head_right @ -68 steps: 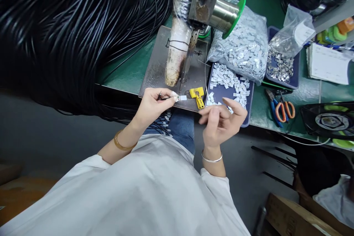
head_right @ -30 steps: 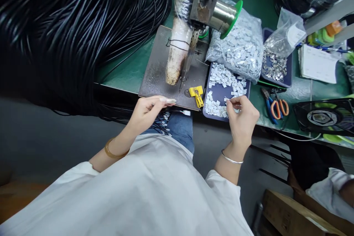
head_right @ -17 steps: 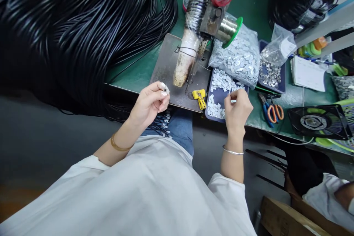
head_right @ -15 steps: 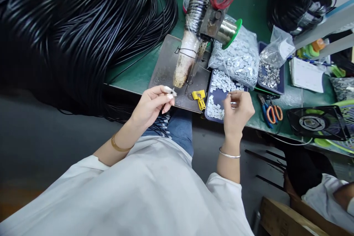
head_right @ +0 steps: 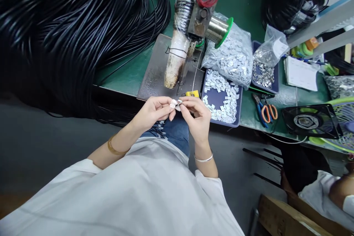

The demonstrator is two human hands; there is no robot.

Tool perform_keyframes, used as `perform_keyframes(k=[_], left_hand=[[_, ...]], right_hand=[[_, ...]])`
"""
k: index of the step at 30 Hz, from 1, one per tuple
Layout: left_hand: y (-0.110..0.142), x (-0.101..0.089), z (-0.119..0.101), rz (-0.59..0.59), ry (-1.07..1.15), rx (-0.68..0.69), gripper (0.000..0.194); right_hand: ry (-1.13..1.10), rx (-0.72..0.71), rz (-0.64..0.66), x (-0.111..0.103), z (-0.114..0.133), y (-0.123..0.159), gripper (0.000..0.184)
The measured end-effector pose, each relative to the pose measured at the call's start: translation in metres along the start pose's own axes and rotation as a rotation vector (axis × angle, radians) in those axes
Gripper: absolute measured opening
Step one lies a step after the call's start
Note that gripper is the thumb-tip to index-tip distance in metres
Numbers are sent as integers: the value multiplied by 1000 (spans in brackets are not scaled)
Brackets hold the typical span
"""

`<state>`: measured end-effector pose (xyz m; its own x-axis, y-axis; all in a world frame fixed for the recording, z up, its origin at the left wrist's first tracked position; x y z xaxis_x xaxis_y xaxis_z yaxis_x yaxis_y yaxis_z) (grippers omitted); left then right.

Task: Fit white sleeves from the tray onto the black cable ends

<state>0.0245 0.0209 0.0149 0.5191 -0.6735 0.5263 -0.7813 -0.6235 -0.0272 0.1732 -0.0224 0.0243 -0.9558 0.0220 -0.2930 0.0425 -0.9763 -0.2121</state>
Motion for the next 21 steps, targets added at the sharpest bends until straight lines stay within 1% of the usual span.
perform_keyframes(k=[7, 14, 18, 21], left_hand=[[-2, -1, 5, 15, 4, -22, 38], [-2, -5, 9, 42, 62, -45, 39], [-2, -5, 10, 32, 13, -32, 35], [-4, -5, 11, -24, -85, 19, 28]], right_hand=[[-9, 13, 1, -1, -6, 1, 4], [-30, -32, -12, 0, -11, 0, 7], [39, -46, -20, 1, -8, 2, 9], [151, -77, -19, -3, -5, 3, 10]])
Point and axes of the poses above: each hand's wrist, its own y-axis away from the middle knuckle, its own x-axis out of the palm, z = x × y, the point moved 2 cm from there along -y, towards the middle knuckle, and after that the axes turned 15 degrees about z, right-handed, at the moved point
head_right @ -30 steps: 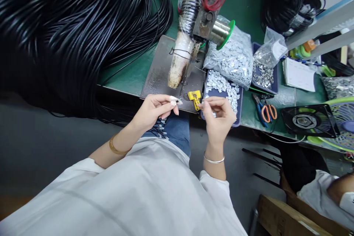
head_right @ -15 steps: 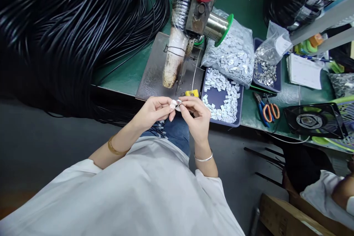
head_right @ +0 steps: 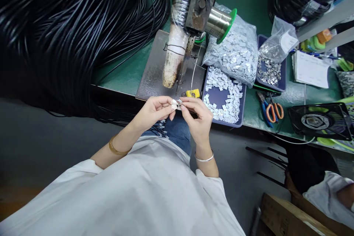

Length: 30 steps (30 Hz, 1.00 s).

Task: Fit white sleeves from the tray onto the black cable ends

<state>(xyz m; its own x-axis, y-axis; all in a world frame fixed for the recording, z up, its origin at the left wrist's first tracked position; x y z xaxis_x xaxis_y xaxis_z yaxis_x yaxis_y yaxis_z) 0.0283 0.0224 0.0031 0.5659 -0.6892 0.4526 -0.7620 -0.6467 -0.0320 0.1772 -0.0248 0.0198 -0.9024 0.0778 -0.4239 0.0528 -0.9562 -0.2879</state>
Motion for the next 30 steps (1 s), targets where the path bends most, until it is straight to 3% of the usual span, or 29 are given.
perform_keyframes(k=[7, 9, 12, 18, 24, 30], left_hand=[[2, 0, 3, -166, -531, 121, 12], [3, 2, 3, -209, -700, 168, 11], [6, 5, 2, -255, -831, 252, 10], [8, 5, 2, -278, -733, 375, 10], [8, 2, -1, -255, -578, 340, 12], [8, 3, -3, -234, -524, 272, 15]], right_hand=[[369, -124, 83, -8, 7, 1, 18], [359, -111, 62, -6, 7, 2, 18], [126, -6, -6, -1, 4, 3, 13], [-339, 129, -24, 9, -9, 0, 4], [-495, 220, 32, 11, -16, -3, 13], [-500, 285, 97, 10, -20, -4, 24]])
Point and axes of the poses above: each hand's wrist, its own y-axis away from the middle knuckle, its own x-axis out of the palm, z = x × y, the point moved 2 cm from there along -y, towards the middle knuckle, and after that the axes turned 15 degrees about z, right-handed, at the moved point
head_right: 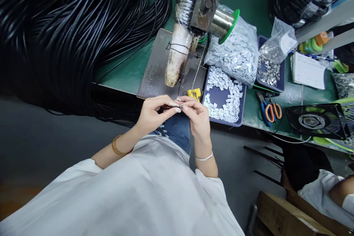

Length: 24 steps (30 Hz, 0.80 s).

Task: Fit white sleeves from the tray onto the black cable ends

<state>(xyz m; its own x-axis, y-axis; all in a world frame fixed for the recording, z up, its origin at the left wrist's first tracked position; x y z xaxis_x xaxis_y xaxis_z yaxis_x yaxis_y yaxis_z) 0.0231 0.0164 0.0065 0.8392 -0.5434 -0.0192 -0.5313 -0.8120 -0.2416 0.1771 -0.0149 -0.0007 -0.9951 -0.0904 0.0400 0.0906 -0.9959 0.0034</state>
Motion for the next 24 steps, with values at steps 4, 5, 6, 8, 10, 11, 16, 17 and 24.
perform_keyframes(k=[4, 5, 6, 8, 10, 11, 16, 17, 24], left_hand=[[0, 4, 2, 134, 108, -128, 23], [0, 5, 3, 160, 168, -166, 24], [0, 6, 4, 174, 235, -201, 24], [0, 8, 6, 175, 373, -253, 24], [-1, 7, 7, 152, 480, -289, 26], [-1, 6, 7, 133, 514, -301, 27], [-5, 0, 5, 4, 489, -318, 22], [-6, 0, 4, -16, 460, -316, 20], [-8, 1, 1, -55, 317, -261, 13]], right_hand=[[98, -53, -10, 4, 4, 4, 24], [186, -93, -43, 5, 7, 6, 20], [303, -143, -85, 8, 10, 8, 14], [540, -247, -160, 12, 17, 12, 6], [628, -290, -173, 16, 20, 14, 6], [605, -286, -172, 16, 20, 13, 6], [618, -339, -296, 9, 22, 13, 12], [652, -375, -315, 8, 23, 14, 15], [854, -542, -248, 18, 31, 21, 20]])
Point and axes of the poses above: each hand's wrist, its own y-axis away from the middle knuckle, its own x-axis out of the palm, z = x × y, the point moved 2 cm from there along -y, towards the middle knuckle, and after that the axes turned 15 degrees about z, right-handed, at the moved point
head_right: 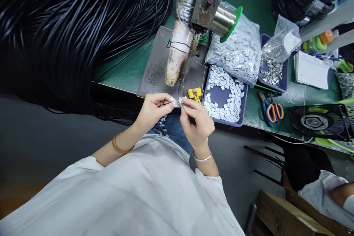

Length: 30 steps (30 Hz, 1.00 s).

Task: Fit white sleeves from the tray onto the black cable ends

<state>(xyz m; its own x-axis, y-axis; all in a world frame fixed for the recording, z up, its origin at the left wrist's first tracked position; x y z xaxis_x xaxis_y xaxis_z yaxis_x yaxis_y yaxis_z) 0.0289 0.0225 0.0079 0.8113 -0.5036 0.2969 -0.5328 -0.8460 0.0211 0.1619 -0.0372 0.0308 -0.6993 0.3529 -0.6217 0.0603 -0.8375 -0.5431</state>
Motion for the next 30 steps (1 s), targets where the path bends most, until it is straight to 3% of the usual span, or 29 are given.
perform_keyframes(k=[3, 10, 17, 20, 30], left_hand=[[0, -1, 2, -16, -17, 18, 12], [-2, -5, 6, -22, 61, 28, 17], [-9, -7, 7, -21, 27, 41, 18], [-11, -7, 7, -38, 4, 45, 14], [-12, -2, -2, -142, -236, 95, 13]], right_hand=[[26, -18, 62, 2, 0, -2, 23], [-176, 169, 34, 7, -15, 0, 11], [97, -47, 70, 11, -17, 2, 16], [114, -98, 70, 11, -19, 2, 20], [8, 75, 80, 16, -21, -6, 5]])
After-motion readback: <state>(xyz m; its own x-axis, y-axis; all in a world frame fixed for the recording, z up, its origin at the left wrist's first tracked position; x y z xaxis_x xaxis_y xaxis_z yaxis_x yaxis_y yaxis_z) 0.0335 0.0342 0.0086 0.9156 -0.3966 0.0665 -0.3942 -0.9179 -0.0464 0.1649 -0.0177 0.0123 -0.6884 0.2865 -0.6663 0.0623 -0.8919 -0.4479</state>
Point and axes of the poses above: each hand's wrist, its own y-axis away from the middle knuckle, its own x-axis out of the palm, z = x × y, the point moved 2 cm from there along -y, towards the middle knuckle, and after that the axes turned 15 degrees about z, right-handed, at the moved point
